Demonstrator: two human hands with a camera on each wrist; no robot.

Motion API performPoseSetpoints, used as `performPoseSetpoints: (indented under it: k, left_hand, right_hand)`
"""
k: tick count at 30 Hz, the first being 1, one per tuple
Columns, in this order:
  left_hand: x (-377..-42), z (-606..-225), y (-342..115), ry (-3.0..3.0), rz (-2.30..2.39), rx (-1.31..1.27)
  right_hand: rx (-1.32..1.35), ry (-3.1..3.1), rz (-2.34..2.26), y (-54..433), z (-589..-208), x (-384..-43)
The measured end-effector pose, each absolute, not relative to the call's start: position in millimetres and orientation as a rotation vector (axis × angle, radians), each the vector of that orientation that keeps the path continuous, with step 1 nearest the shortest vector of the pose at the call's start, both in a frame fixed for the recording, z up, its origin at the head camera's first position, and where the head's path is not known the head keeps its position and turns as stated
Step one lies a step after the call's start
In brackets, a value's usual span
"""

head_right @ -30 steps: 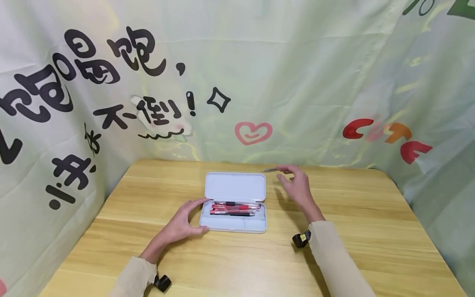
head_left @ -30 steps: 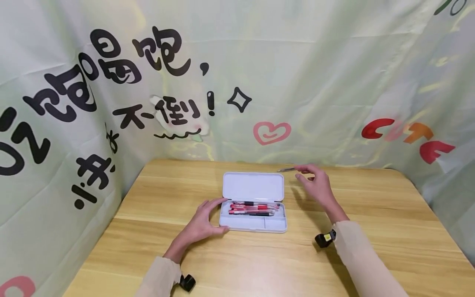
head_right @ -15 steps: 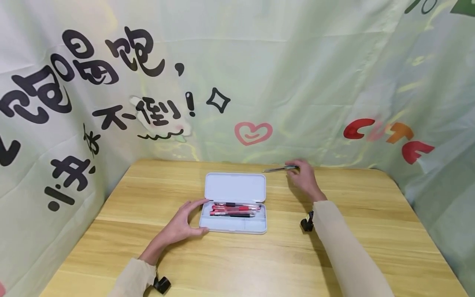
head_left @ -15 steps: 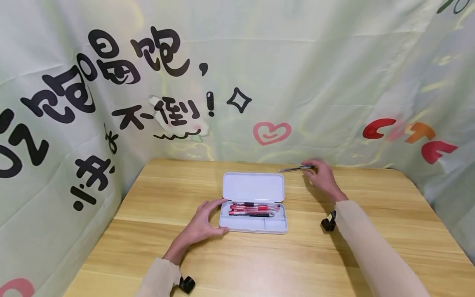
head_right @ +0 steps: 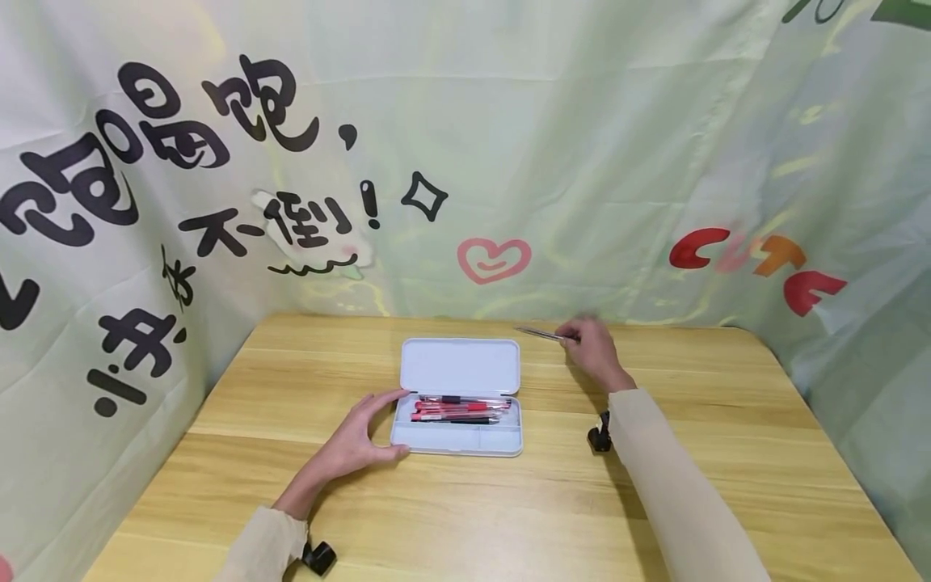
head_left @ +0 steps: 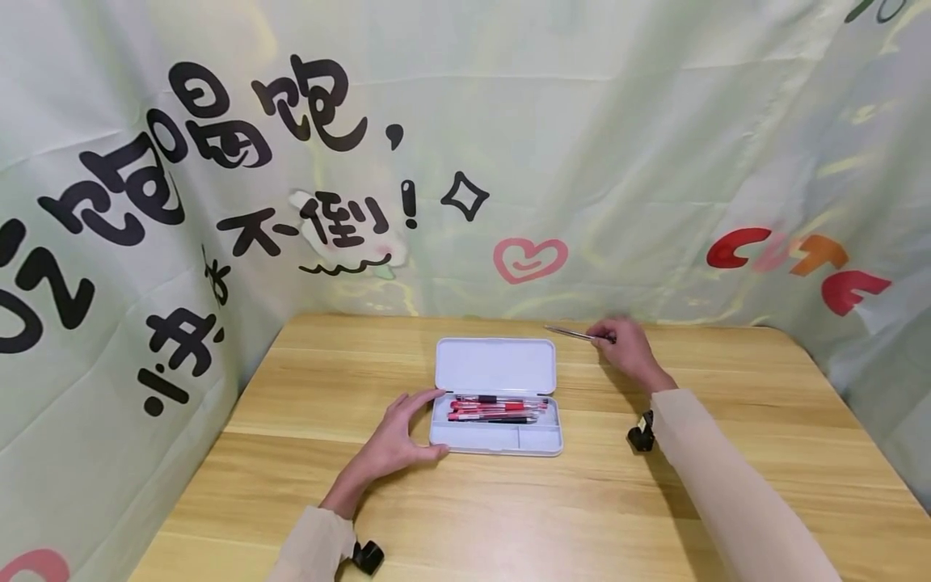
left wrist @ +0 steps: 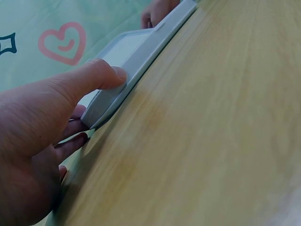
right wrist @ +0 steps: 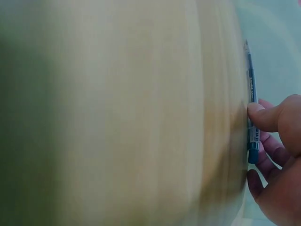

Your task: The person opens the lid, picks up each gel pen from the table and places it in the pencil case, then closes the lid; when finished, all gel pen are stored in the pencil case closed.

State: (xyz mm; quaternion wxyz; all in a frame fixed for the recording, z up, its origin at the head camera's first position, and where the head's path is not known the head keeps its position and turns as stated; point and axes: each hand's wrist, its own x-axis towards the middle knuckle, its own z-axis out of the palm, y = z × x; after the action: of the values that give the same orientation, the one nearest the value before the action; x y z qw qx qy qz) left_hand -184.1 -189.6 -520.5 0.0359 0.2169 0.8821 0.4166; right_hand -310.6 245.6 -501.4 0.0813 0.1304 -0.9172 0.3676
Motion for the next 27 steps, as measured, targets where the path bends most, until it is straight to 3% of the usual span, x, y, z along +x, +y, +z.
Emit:
performPoseSetpoints:
  k: [13,27]
  left_hand:
    - [-183,-519,-190,2.702,1.284,0.646]
    - [-184,-520,-191,2.697,1.290,0.645]
  right_hand:
    - [0.193,-2.725,1.363,248,-484,-279]
    - [0.317,-2.633,1.355,223,-476,-241]
